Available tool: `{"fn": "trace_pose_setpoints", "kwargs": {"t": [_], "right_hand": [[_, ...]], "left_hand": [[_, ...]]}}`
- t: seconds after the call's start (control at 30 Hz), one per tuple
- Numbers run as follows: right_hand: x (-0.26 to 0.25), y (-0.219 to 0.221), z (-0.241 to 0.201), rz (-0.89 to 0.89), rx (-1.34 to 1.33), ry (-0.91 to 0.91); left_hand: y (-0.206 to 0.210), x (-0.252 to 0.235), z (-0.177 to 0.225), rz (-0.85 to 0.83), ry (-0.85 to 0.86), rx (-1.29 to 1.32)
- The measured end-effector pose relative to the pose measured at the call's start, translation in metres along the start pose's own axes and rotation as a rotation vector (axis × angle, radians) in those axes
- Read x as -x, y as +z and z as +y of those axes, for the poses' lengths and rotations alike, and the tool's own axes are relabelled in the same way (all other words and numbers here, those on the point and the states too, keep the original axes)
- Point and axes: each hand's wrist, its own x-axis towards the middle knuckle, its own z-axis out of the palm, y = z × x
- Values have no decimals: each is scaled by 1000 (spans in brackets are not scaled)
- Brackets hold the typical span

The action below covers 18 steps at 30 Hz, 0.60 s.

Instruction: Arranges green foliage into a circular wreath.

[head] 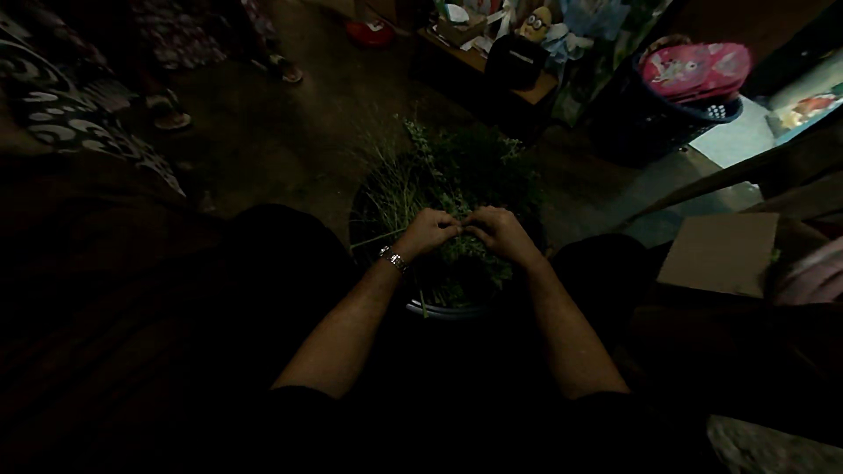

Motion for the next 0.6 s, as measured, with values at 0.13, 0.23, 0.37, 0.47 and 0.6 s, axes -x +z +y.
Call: {"fn": "trace_pose_setpoints", "kwargs": {"t": [0.13, 0.23, 0.37, 0.47, 0.6], "right_hand": [[0, -2, -5, -21, -40, 67], [-1, -7, -13, -11, -102, 200], [-1, -27, 1, 77, -177, 422], [5, -33, 19, 133, -171, 362], [4, -23, 5, -21, -272, 271]], "left_hand": [[-1, 0, 1, -8, 21, -57], [-4, -2, 2, -53, -16, -35], [-13, 2, 4, -14, -83, 60], [-16, 4, 7, 26, -126, 100], [-16, 4, 10, 70, -170, 134]]}}
